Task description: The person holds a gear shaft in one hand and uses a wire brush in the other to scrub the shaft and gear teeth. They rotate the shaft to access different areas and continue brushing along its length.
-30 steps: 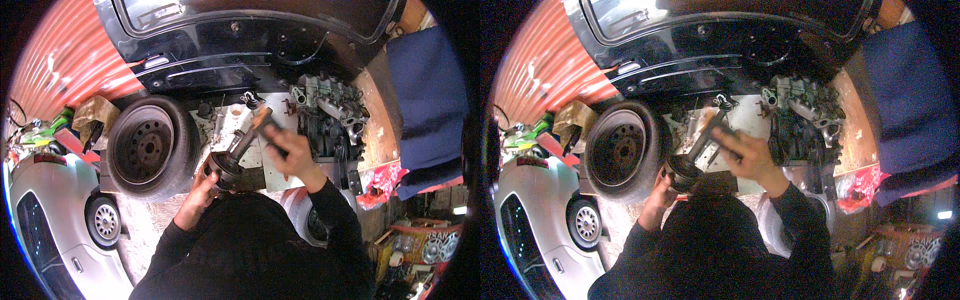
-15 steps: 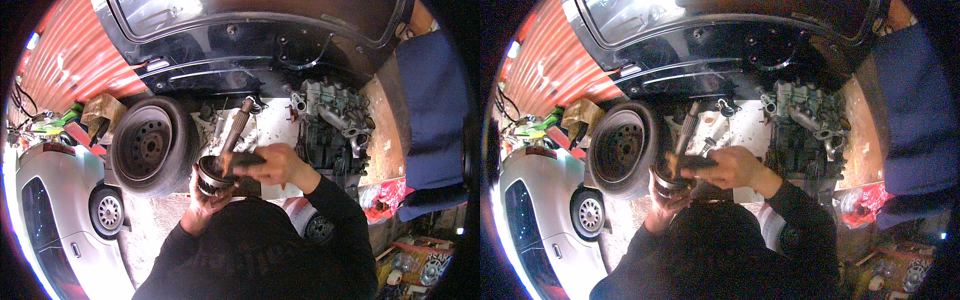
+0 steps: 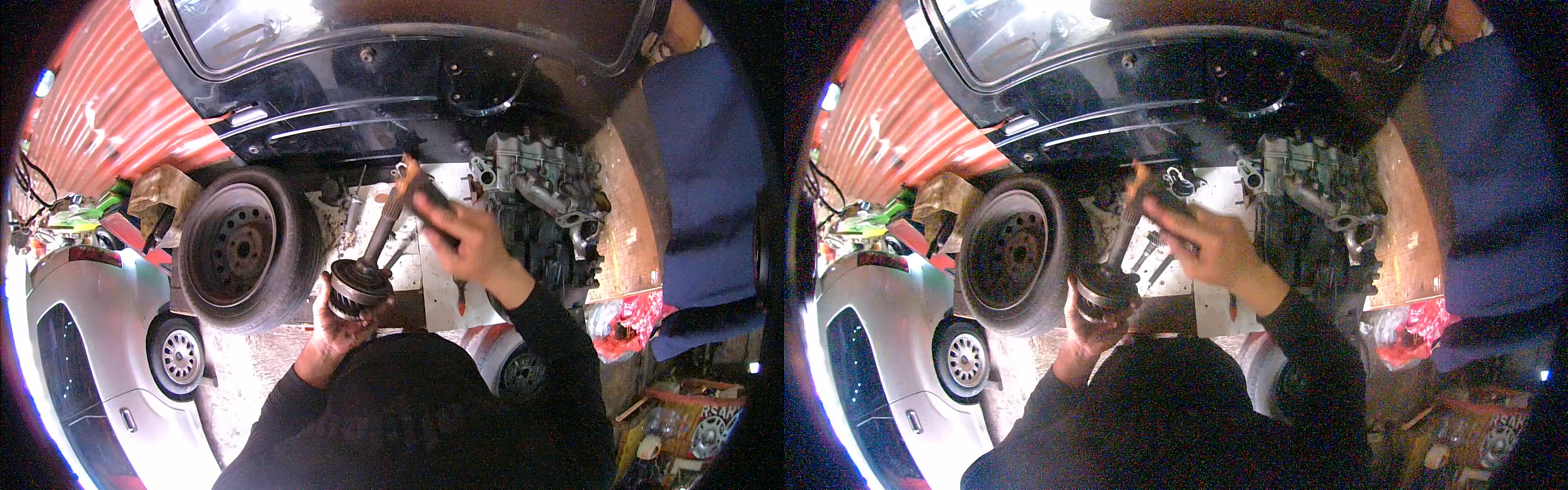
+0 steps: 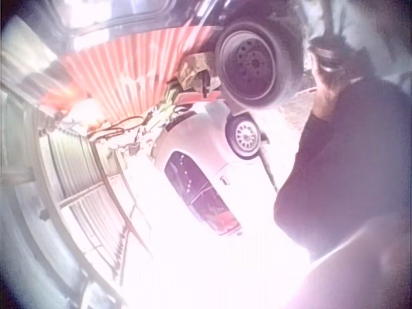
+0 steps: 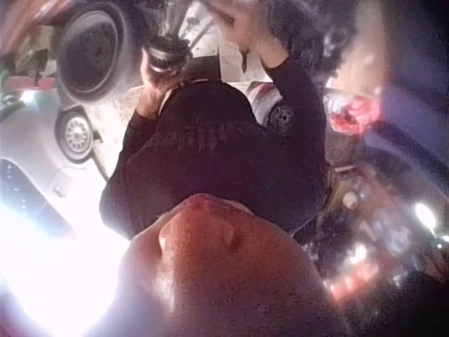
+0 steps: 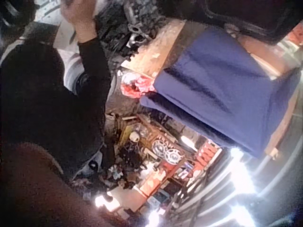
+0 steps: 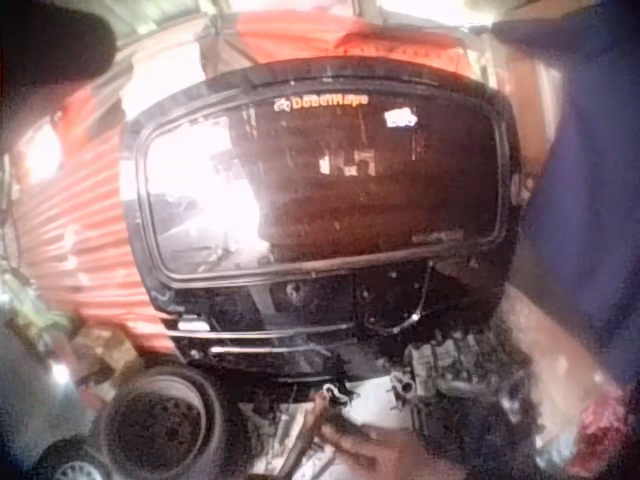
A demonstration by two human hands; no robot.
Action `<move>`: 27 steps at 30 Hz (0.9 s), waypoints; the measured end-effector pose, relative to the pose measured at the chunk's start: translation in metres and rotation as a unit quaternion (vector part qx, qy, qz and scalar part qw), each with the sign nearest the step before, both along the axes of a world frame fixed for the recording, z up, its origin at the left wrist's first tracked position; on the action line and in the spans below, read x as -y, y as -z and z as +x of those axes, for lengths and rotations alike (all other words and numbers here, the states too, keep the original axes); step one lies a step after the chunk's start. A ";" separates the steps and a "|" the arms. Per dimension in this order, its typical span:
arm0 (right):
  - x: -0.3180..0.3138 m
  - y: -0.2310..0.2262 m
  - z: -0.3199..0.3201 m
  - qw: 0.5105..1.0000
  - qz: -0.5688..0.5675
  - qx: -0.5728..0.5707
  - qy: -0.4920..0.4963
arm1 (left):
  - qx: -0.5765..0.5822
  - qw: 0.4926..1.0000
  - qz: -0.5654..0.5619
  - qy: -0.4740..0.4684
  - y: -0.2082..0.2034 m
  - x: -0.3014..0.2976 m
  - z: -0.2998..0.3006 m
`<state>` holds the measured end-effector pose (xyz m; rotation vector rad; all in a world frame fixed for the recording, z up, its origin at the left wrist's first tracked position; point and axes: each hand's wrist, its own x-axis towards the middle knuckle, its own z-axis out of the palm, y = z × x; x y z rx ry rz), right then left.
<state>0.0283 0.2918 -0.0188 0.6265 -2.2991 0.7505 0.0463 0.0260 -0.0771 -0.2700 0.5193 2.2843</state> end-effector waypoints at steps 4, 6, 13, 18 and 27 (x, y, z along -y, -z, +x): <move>0.008 0.000 0.023 0.984 0.144 0.064 -0.079 | -0.007 0.999 0.043 0.017 0.007 0.004 -0.006; 0.000 -0.007 0.014 0.990 0.108 0.091 -0.013 | -0.048 0.983 0.165 0.071 0.022 0.011 -0.015; 0.013 -0.010 0.024 0.975 0.139 0.164 -0.051 | -0.250 0.963 -0.088 -0.051 0.012 0.009 -0.012; 0.000 -0.040 0.008 0.984 -0.127 0.117 -0.039 | -0.417 0.856 -0.272 -0.141 -0.001 0.004 -0.024; 0.027 -0.059 0.018 0.993 -0.068 0.095 0.015 | -0.603 0.628 -0.436 -0.226 -0.035 -0.001 -0.025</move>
